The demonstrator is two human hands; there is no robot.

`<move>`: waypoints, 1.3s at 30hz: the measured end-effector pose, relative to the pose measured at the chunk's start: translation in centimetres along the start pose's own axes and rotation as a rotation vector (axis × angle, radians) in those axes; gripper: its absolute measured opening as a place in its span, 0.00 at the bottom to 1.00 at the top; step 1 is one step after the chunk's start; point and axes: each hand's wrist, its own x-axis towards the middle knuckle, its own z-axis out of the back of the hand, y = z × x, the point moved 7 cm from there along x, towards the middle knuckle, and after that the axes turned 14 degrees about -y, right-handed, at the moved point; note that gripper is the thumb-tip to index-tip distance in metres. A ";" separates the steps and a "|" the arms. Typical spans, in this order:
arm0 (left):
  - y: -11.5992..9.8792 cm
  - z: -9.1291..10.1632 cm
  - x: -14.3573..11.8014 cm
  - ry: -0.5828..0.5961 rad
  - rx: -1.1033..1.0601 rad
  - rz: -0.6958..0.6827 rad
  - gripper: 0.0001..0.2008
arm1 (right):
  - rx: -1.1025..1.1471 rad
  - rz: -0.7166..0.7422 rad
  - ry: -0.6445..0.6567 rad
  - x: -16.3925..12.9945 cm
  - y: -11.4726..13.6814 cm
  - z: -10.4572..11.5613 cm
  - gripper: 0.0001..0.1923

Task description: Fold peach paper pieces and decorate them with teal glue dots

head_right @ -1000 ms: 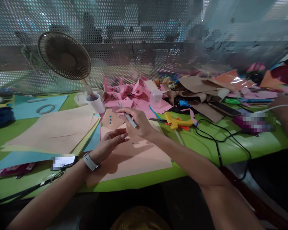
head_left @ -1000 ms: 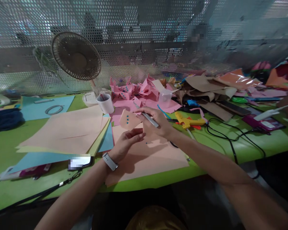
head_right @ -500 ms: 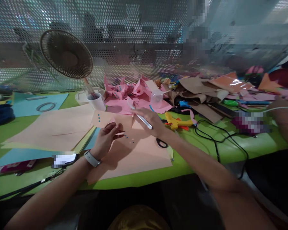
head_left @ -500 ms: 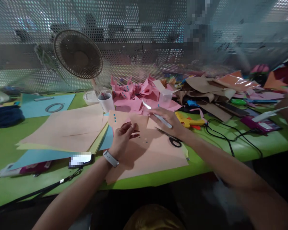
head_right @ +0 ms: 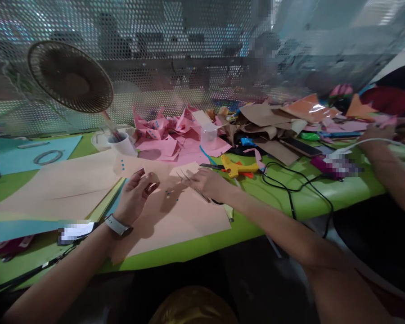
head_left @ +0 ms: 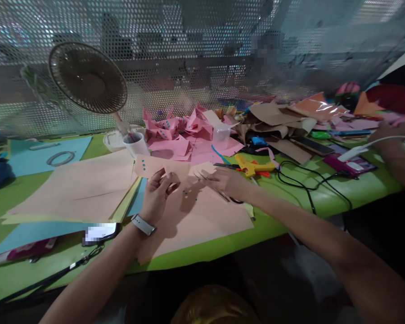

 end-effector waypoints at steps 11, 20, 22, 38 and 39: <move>0.5 0.3 0.4 -0.051 -0.068 0.042 0.16 | -0.416 -0.584 0.244 -9.5 -8.6 5.7 0.31; 0.2 0.3 0.1 -0.056 -0.073 0.025 0.22 | -0.357 -0.571 0.077 -11.2 -10.0 4.5 0.31; 0.3 0.3 0.2 -0.050 -0.059 0.017 0.22 | -0.350 -0.591 -0.059 -11.1 -9.8 5.6 0.30; 0.0 0.4 -0.3 -0.063 0.017 0.022 0.20 | 0.933 -0.959 -0.486 2.3 -1.9 3.7 0.15; 0.0 0.5 -0.3 -0.067 0.021 0.024 0.20 | 0.957 -0.928 -0.454 2.7 -1.2 3.3 0.14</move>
